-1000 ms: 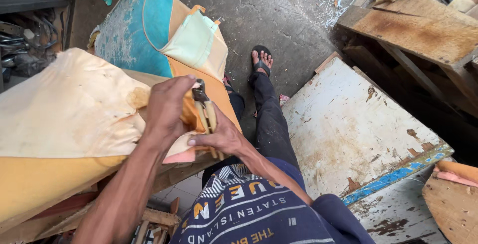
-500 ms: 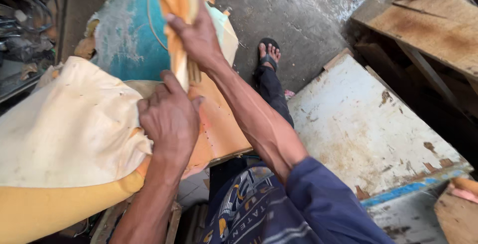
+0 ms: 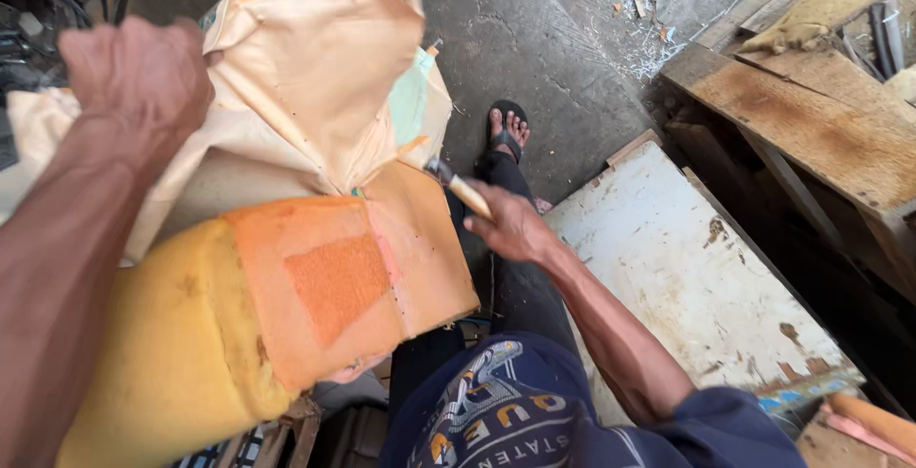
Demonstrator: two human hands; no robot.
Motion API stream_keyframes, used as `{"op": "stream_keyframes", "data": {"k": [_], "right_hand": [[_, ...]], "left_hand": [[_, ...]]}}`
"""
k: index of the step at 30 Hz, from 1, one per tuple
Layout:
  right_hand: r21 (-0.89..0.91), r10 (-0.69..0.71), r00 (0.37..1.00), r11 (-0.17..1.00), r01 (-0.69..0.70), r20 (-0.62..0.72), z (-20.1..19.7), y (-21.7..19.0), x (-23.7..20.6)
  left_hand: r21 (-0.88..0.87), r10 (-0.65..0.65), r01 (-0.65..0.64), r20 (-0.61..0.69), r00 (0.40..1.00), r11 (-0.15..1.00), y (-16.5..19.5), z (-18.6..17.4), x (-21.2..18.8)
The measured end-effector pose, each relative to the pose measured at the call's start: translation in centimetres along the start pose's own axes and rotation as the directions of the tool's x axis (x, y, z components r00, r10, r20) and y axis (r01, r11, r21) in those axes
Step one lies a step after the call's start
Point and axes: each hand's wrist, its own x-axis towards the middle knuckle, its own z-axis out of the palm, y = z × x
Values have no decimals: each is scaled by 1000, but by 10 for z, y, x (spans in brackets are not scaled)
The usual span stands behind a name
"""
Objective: The person uses pincers to pull tacks and staples from the wooden frame of an upholstered sofa, then tears away the old fabric and foam covering by hand, working around the frame section by section and discarding stripped material on the floor.
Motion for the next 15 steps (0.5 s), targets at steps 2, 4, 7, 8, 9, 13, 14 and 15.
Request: {"op": "stream_keyframes", "data": {"k": [2, 4, 7, 8, 9, 13, 14, 15], "right_hand": [[-190, 3, 990, 982, 24, 144, 3, 2, -6], [-343, -30, 965, 932, 121, 260, 2, -1, -8], [-508, -185, 915, 784, 358, 359, -5, -13, -3], [-567, -247, 910, 719, 402, 332, -7, -20, 1], [-618, -317, 883, 631, 469, 346, -8, -27, 5], [-699, -408, 810, 424, 576, 420, -7, -58, 19], [-714, -421, 813, 412, 567, 403, -6, -64, 21], [-724, -427, 811, 394, 566, 401, -6, -67, 24]], "left_hand": [[-31, -129, 134, 128, 983, 991, -12, 45, 16], [-38, -232, 261, 345, 909, 965, -9, 59, 21], [-20, -213, 255, 487, 847, 967, -31, 79, 29], [-98, -131, 168, 301, 945, 981, -40, 75, 27], [-167, -90, 108, 114, 989, 980, -47, 65, 16], [-410, 37, -120, -204, 978, 904, -43, -1, -49], [-512, -14, -50, -120, 993, 858, -36, -22, -70], [-601, -59, 39, -14, 998, 798, -26, -40, -98]]}}
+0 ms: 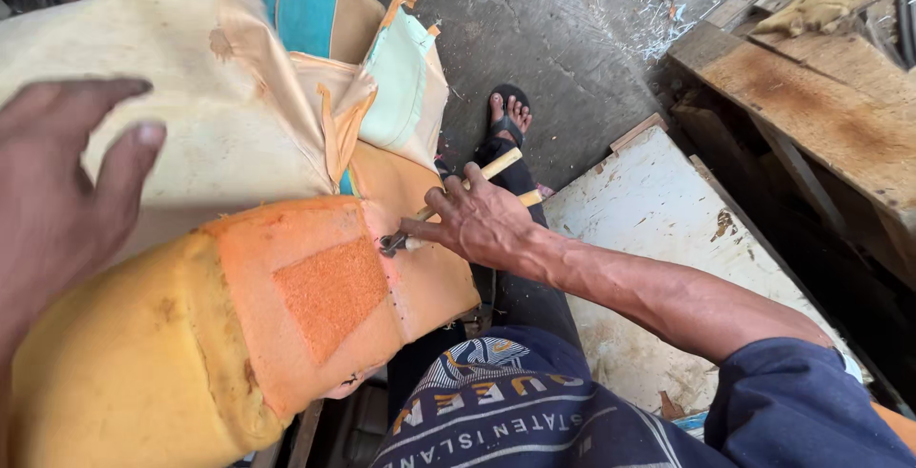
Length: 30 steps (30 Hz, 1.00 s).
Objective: The person uses pincers to pull tacks and staples from the wooden frame of an upholstered sofa, then tears away the old fabric and foam covering by hand, working around the frame section by section and discarding stripped material on the floor.
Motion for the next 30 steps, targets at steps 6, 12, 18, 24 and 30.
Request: {"op": "stream_keyframes", "data": {"k": [6, 12, 18, 24, 30], "right_hand": [[71, 39, 999, 997, -41, 22, 10, 3, 1], [746, 234, 814, 326, -580, 531, 49, -55, -29], [717, 420, 872, 523, -460, 252, 70, -100, -72], [28, 210, 976, 978, -208, -53, 34, -58, -57], [-305, -89, 993, 946, 108, 77, -15, -34, -9]], "left_hand": [[291, 231, -175, -172, 958, 941, 56, -15, -120], [44, 43, -30, -350, 936, 999, 36, 28, -160], [152, 90, -41, -333, 939, 987, 36, 22, -164], [159, 103, -43, -393, 914, 986, 42, 21, -155], [129, 131, -82, -441, 888, 988, 32, 19, -147]]}}
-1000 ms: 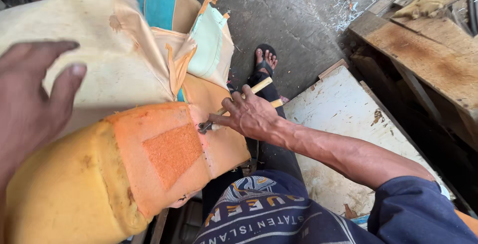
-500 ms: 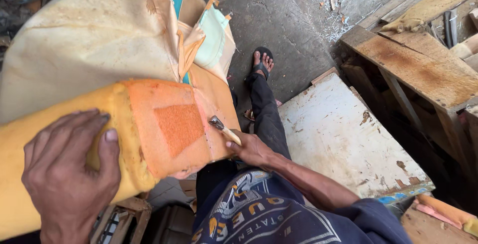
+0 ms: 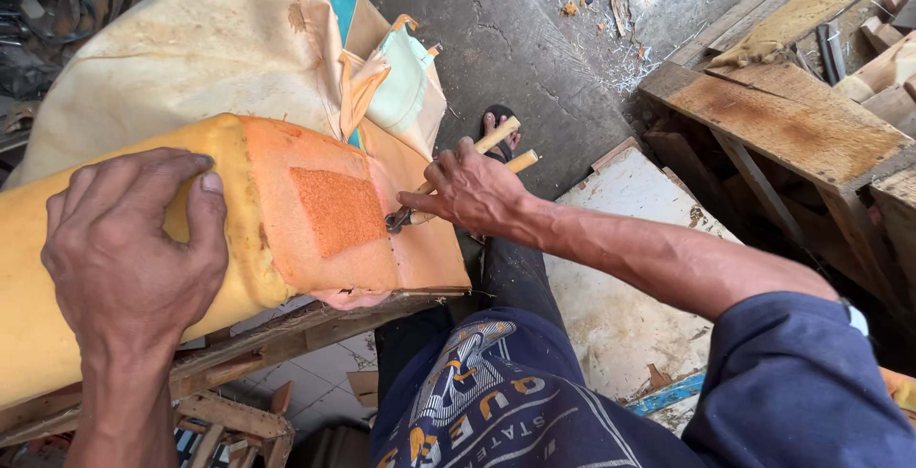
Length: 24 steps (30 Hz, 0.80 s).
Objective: The person uses pincers to pull tacks and staples from the wooden frame of an upholstered sofa, then tears away the old fabric and foam covering by hand, working around the frame section by section and discarding stripped material on the floor.
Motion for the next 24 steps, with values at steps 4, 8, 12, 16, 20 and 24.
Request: {"op": "stream_keyframes", "data": {"k": [4, 8, 12, 16, 20, 24], "right_hand": [[-92, -45, 999, 995, 45, 0, -5, 3, 9], [-60, -4, 999, 998, 1, -52, 1, -8, 3], [-41, -35, 999, 999, 34, -18, 2, -11, 2], [98, -23, 998, 995, 17, 54, -1, -1, 4], [273, 139, 960, 940, -206, 244, 2, -10, -6], [666, 332, 886, 585, -463, 325, 15, -62, -31]], "left_hand": [[-15, -8, 8, -12, 1000, 1000, 0, -1, 6], [-8, 7, -8, -13, 1000, 1000, 1, -1, 9], [-11, 34, -35, -59, 998, 999, 2, -2, 12], [-21, 31, -32, -56, 998, 999, 4, -2, 13], [-52, 45, -50, -89, 995, 997, 1, -2, 13], [-86, 42, -50, -96, 994, 995, -5, -1, 11]]}}
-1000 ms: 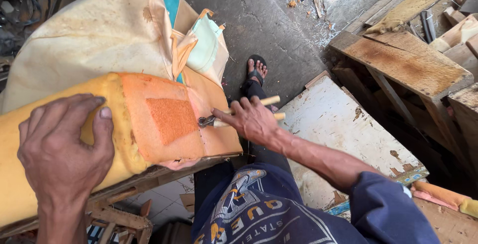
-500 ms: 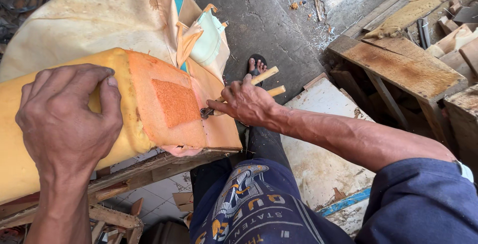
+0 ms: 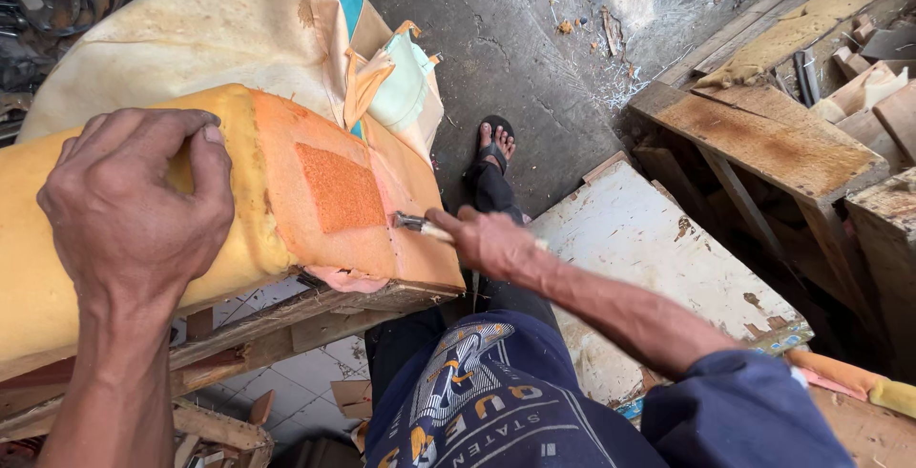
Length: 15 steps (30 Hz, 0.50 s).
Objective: The person uses pincers to pull tacks and staples from the wooden frame of an upholstered sofa, then tears away the old fabric and foam covering by hand, working around the frame section by section and discarding stripped material on the floor.
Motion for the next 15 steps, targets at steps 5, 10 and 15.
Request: {"op": "stream_keyframes", "data": {"k": [5, 10, 15], "right_hand": [[362, 86, 968, 932, 6, -237, 50, -5, -25], [-448, -236, 938, 888, 103, -253, 16, 14, -4], [-773, -515, 848, 587, 240, -128, -39, 8, 18]], "left_hand": [[26, 27, -27, -8, 1000, 999, -3, 0, 0], [15, 32, -31, -11, 999, 999, 0, -3, 5], [-4, 55, -56, -35, 998, 998, 3, -2, 8]]}}
